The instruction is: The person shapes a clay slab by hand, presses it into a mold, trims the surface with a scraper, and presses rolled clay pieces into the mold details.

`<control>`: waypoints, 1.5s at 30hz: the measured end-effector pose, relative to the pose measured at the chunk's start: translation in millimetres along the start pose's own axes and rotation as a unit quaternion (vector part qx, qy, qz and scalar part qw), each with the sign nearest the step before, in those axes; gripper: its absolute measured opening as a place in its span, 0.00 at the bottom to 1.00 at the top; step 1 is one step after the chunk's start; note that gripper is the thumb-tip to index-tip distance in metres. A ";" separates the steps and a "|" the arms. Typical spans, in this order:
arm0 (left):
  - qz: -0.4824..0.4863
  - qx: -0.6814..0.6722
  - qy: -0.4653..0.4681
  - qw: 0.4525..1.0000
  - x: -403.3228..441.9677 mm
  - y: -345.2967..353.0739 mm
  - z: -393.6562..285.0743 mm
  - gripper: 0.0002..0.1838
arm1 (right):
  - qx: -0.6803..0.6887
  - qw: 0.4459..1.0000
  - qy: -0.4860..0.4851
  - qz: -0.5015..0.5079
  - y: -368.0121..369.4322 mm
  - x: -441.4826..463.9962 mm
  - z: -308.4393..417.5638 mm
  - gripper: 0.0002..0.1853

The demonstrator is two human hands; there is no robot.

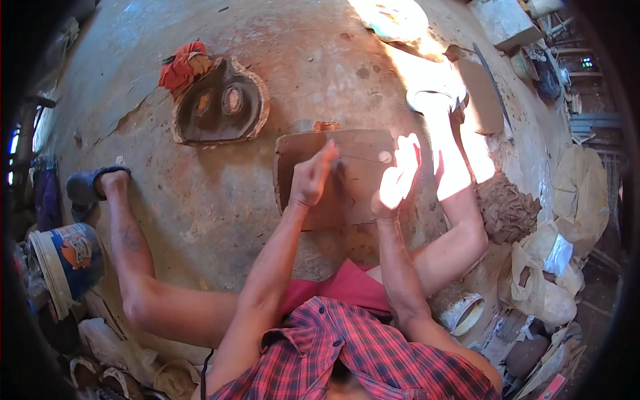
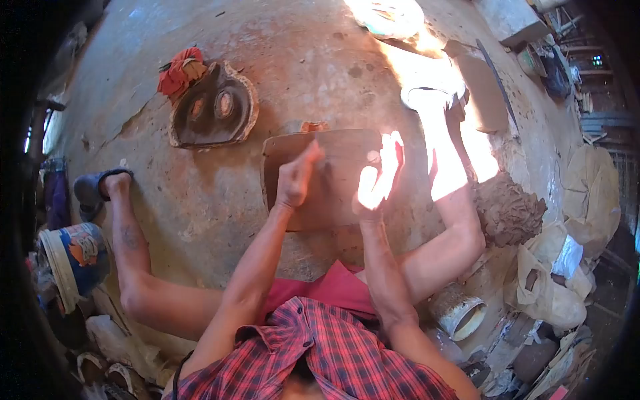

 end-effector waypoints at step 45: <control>-0.057 -0.155 -0.158 0.973 22.9 0.4 28.9 0.26 | -0.224 0.970 -0.028 0.092 50.3 -47.9 -12.8 0.38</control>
Point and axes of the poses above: each hand's wrist, its own x-axis towards the middle knuckle, its own y-axis out of the palm, z = x × y, the point moved 4 cm from there along x, towards the middle knuckle, and after that the axes turned 11 degrees about -y, right-handed, at the moved point
